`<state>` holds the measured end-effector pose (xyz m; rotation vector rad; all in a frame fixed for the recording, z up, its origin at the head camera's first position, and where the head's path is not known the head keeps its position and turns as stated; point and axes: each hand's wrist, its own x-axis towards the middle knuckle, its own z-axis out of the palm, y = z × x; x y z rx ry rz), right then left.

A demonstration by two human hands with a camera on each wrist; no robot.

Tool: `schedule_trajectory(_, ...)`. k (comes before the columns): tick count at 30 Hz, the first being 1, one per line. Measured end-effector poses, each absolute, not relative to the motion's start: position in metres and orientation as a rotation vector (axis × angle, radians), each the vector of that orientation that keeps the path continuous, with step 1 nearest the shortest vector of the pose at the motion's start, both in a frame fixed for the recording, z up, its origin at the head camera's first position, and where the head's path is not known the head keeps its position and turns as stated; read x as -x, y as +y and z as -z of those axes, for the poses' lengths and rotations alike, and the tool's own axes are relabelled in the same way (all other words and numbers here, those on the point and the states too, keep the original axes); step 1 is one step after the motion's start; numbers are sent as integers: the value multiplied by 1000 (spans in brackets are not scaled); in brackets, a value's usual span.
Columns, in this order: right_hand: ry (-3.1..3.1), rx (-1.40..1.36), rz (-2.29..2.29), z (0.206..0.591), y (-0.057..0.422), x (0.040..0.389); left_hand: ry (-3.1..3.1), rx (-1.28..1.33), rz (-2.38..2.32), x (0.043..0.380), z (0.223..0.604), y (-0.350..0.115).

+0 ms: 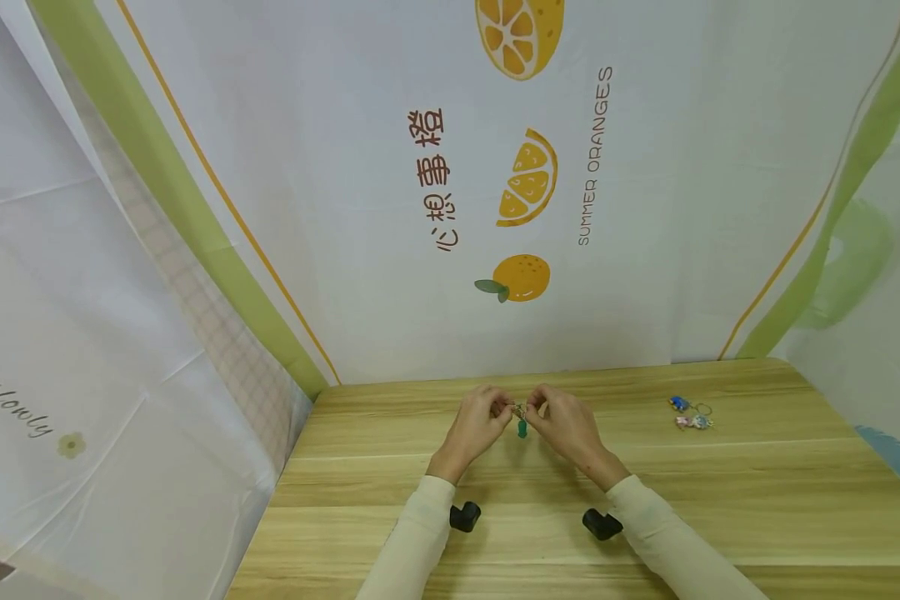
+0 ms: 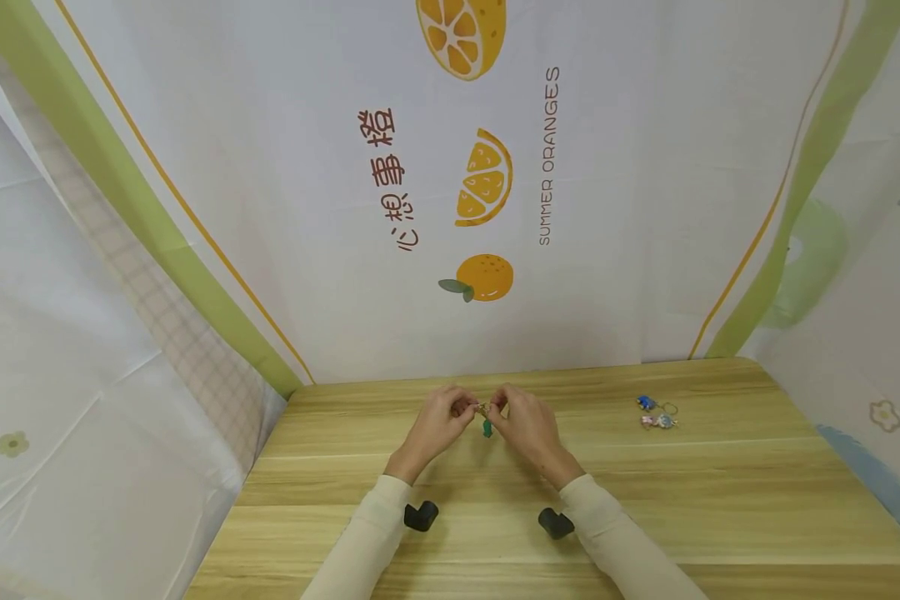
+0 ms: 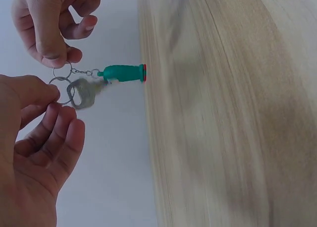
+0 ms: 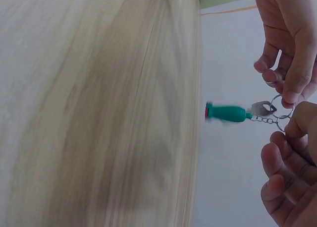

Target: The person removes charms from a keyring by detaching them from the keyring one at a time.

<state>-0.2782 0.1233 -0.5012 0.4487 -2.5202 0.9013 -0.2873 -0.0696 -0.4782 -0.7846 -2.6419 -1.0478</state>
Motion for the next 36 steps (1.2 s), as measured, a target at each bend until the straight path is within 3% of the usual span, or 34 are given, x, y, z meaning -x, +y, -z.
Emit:
schedule_trajectory(18,-2442,-628,-887,501,124,278,-2662,817,1068,285,478,-66)
schedule_trajectory(36,-2491,-638,-980,499,126,280,-2684,880,1083,285,478,-64)
